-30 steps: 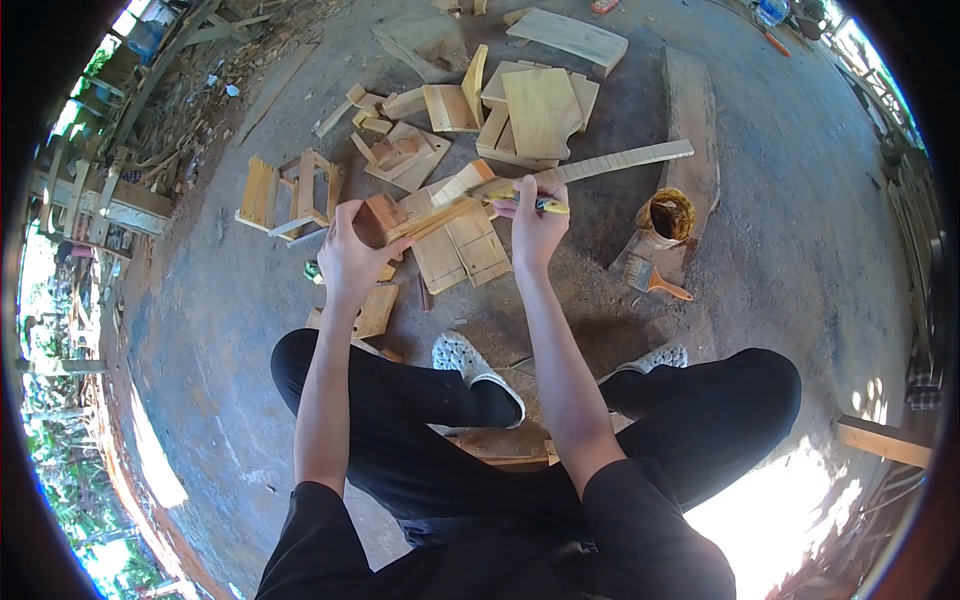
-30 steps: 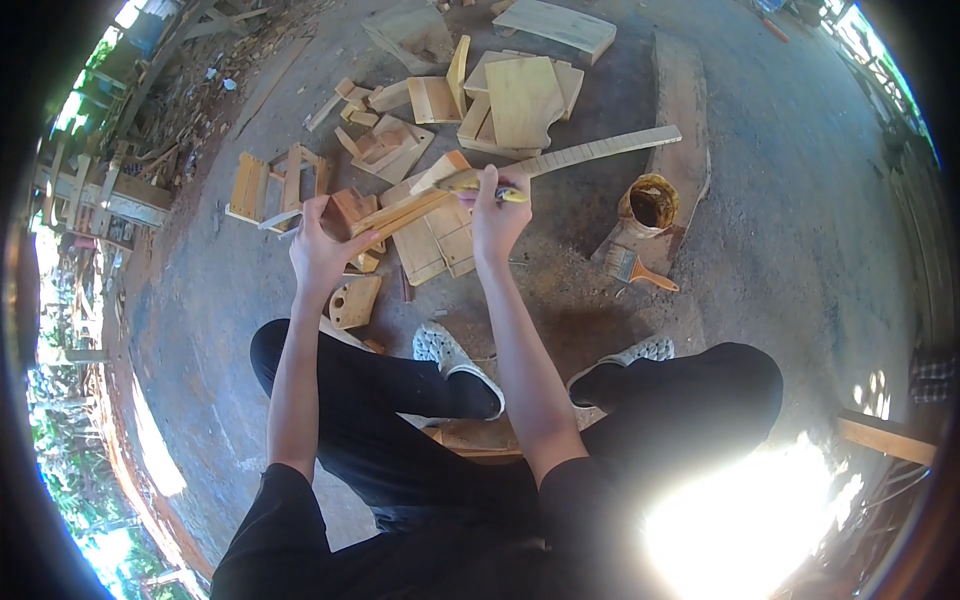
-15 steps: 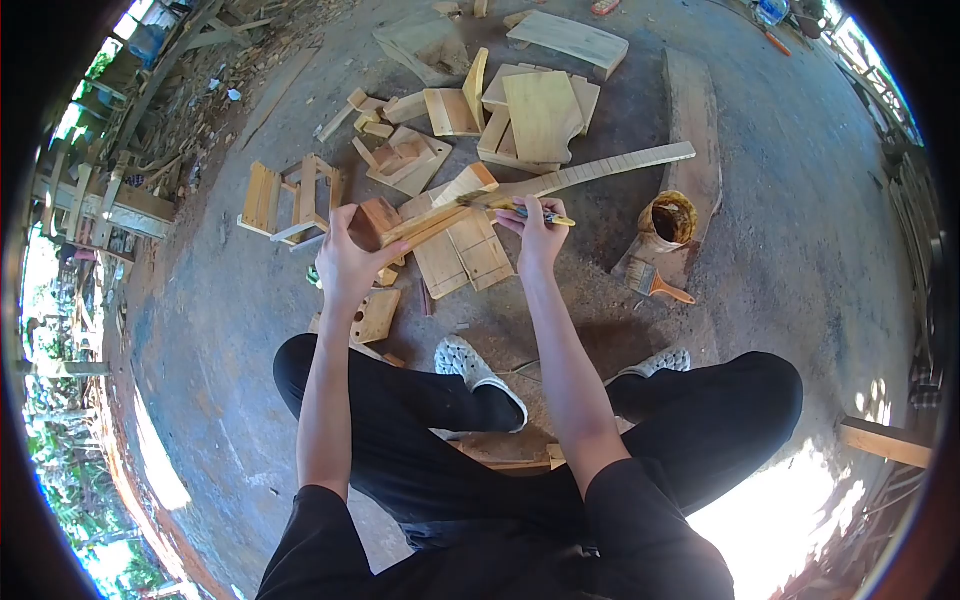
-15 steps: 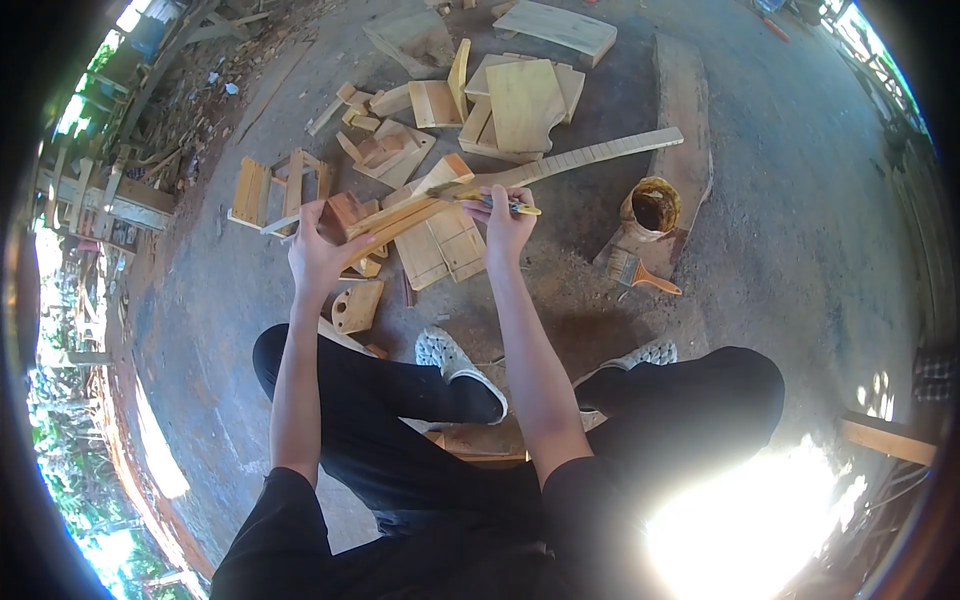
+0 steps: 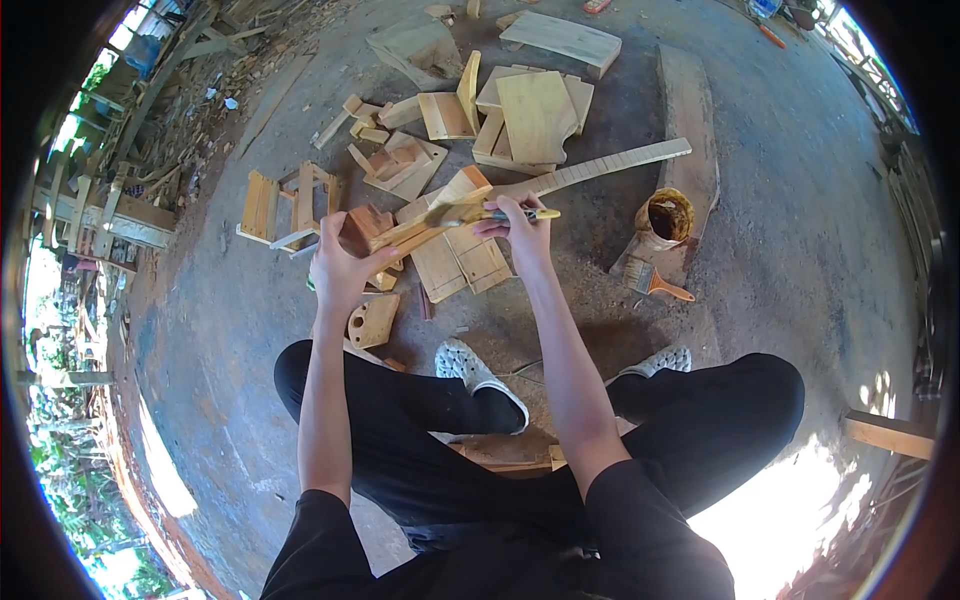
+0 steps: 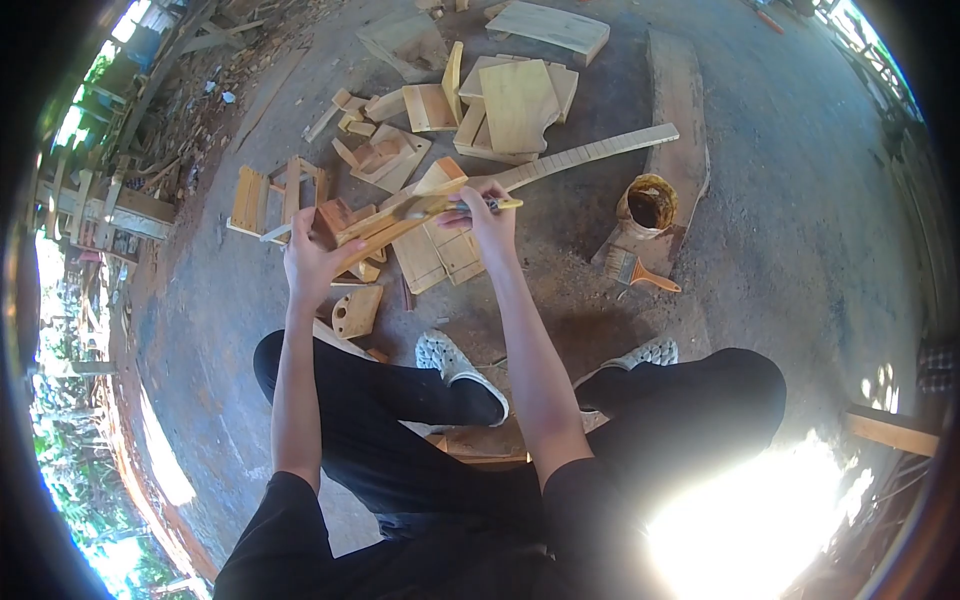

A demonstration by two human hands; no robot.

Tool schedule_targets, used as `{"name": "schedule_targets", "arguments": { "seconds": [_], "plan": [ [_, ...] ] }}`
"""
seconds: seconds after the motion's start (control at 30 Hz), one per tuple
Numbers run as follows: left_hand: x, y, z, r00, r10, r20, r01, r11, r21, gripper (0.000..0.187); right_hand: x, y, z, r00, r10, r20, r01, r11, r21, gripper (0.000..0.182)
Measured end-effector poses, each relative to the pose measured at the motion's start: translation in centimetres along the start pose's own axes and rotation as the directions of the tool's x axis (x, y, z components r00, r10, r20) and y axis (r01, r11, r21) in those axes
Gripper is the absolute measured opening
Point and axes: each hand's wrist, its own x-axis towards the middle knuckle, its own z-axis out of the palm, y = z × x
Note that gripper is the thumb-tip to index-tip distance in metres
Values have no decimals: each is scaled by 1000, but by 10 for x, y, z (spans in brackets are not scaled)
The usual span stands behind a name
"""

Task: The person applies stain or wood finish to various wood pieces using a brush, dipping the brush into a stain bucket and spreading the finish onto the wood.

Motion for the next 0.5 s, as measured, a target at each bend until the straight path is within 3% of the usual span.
{"name": "schedule_targets", "arguments": {
  "seconds": [0.17,0.23,0.33,0.5],
  "plan": [
    [0,-7,1,1000,27,-4,-27,1000,-3,90,19,-1,-15,998,22,58,-23,999,23,19],
    [-2,-7,1,1000,8,-3,-8,1000,-8,90,29,5,-28,996,-23,-86,22,1000,-15,17],
    [-2,-8,0,1000,-14,24,14,1000,-15,89,43,6,-46,985,-103,-142,83,987,-138,16],
    [-3,-8,1,1000,5,22,-5,999,-40,88,40,14,-51,955,-175,-240,160,984,-81,15]
  ]
}}
